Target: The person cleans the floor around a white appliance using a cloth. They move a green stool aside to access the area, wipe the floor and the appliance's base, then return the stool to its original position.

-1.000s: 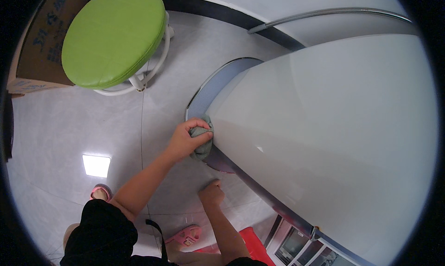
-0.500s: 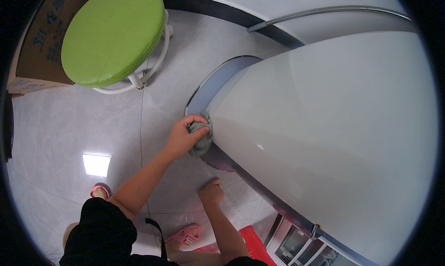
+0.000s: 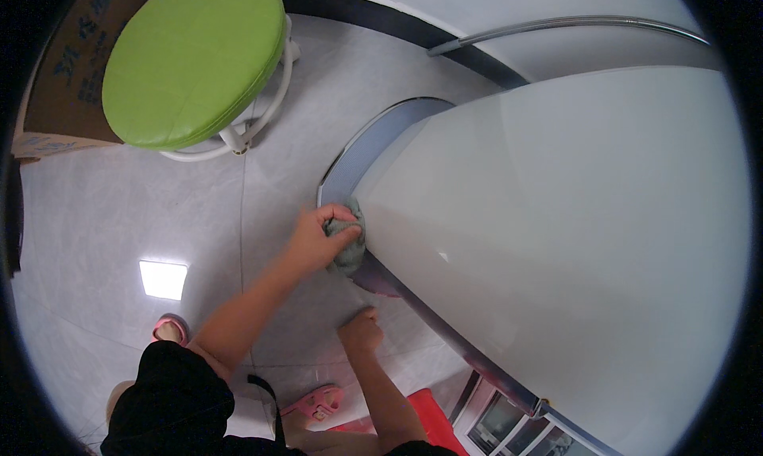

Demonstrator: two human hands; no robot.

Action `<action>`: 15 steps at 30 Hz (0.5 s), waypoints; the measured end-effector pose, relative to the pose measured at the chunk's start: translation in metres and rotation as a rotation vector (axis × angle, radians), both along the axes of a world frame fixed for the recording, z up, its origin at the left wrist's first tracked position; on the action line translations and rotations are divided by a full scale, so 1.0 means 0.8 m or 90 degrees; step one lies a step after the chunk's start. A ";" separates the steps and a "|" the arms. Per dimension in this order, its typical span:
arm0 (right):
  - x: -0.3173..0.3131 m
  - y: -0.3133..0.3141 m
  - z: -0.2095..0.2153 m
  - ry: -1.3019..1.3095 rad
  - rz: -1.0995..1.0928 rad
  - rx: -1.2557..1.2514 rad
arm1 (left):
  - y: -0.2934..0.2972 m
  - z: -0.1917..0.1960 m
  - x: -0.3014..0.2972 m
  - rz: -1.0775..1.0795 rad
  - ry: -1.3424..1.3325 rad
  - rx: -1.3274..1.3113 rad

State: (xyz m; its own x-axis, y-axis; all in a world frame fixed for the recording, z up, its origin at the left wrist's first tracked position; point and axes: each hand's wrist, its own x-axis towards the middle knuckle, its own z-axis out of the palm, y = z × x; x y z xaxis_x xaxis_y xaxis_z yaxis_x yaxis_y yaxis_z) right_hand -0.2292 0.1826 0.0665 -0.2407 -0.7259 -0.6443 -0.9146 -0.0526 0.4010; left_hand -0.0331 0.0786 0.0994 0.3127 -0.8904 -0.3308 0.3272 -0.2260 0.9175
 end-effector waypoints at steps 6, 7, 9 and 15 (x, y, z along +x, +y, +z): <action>-0.001 0.001 -0.003 -0.002 -0.004 0.007 | -0.011 -0.001 0.004 0.026 0.035 0.059; -0.003 0.003 -0.005 -0.005 -0.007 0.002 | -0.016 -0.001 0.010 0.017 0.055 0.098; -0.003 -0.002 -0.005 -0.009 -0.010 0.006 | -0.007 0.016 0.011 -0.023 0.050 0.043; -0.005 0.003 -0.003 -0.013 0.023 -0.015 | -0.011 0.017 0.007 -0.026 0.014 0.066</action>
State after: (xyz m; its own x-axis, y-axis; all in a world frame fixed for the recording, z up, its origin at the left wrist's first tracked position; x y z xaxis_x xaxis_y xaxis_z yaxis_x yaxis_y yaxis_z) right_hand -0.2329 0.1853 0.0638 -0.2010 -0.7486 -0.6319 -0.9205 -0.0763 0.3832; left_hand -0.0277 0.0701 0.1131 0.2684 -0.8628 -0.4285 0.3347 -0.3335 0.8813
